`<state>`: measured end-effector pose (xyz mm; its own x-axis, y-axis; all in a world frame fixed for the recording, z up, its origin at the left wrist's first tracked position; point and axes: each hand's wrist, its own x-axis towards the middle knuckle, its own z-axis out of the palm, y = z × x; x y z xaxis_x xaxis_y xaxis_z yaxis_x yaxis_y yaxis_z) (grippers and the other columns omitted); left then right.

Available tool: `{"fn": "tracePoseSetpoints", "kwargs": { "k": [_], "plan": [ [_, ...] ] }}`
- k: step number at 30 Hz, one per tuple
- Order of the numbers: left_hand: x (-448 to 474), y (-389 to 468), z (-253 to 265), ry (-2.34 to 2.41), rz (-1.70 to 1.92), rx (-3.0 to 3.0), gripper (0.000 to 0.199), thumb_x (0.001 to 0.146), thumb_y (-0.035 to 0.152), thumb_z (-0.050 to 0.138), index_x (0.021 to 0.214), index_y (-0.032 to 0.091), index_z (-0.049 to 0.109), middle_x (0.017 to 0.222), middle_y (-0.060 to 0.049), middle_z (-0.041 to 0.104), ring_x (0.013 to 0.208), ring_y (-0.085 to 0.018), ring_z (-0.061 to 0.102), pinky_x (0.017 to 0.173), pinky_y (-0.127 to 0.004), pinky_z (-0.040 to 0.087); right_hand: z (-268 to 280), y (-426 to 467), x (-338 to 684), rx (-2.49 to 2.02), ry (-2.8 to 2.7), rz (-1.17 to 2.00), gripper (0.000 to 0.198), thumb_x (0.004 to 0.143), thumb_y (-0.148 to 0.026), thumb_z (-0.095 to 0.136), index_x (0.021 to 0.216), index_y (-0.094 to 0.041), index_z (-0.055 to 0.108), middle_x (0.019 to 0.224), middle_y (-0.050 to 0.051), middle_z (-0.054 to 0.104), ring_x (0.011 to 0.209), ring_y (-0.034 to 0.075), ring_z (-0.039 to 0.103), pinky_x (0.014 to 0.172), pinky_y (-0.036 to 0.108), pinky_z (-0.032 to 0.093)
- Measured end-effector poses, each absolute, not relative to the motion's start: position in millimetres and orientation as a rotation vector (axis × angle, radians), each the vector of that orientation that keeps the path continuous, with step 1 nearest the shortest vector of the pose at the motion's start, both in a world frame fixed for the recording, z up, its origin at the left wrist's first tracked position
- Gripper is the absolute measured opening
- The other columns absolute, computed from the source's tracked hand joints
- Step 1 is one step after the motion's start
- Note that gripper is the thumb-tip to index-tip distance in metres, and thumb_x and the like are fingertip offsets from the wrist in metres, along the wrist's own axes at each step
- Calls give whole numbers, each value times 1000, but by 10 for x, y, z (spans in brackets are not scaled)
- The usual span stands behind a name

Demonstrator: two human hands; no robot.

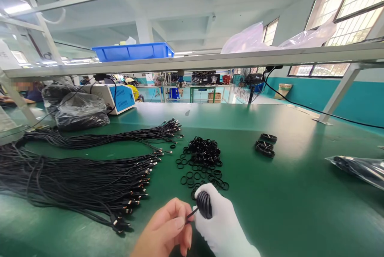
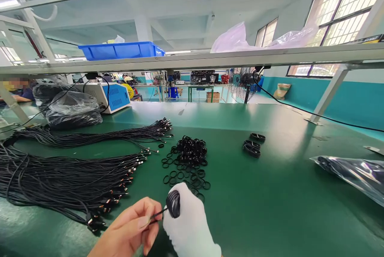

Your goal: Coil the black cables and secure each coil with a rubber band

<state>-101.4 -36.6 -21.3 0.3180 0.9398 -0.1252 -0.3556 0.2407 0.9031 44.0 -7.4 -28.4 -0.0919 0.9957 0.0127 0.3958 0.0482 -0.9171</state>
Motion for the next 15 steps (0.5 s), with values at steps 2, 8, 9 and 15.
{"fn": "tracePoseSetpoints", "kwargs": {
  "k": [2, 8, 9, 15],
  "plan": [
    [-1070, -346, -165, 760, 971, 943, 19, 74, 32, 59, 69, 17, 47, 74, 0, 54, 52, -8, 45, 49, -21, 35, -317, -84, 448, -1392, -1627, 983, 18, 62, -8, 46, 74, -21, 47, 58, -5, 46, 56, 13, 41, 53, 24, 34],
    [-1146, -168, -54, 1327, 539, 1656, 6, 73, 17, 47, 72, 20, 51, 63, 2, 64, 58, -14, 49, 55, -24, 30, -396, -121, 443, -1324, -1742, 797, 21, 59, -12, 50, 77, -23, 50, 59, -4, 49, 53, 14, 44, 53, 24, 35],
    [-1148, -152, -17, 1412, 457, 1785, 9, 70, 15, 49, 70, 21, 55, 63, 3, 64, 66, -16, 52, 60, -25, 31, -385, -122, 434, -1325, -1771, 798, 20, 59, -13, 51, 76, -23, 50, 58, -4, 48, 53, 13, 43, 52, 24, 34],
    [-1175, -140, 187, 1586, 258, 2041, 4, 59, 22, 69, 61, 25, 68, 61, 3, 58, 71, -21, 52, 58, -26, 27, -252, -60, 437, -1315, -1781, 1197, 26, 55, -11, 55, 79, -21, 53, 55, -7, 44, 53, 11, 41, 51, 22, 33]
  ]
}}
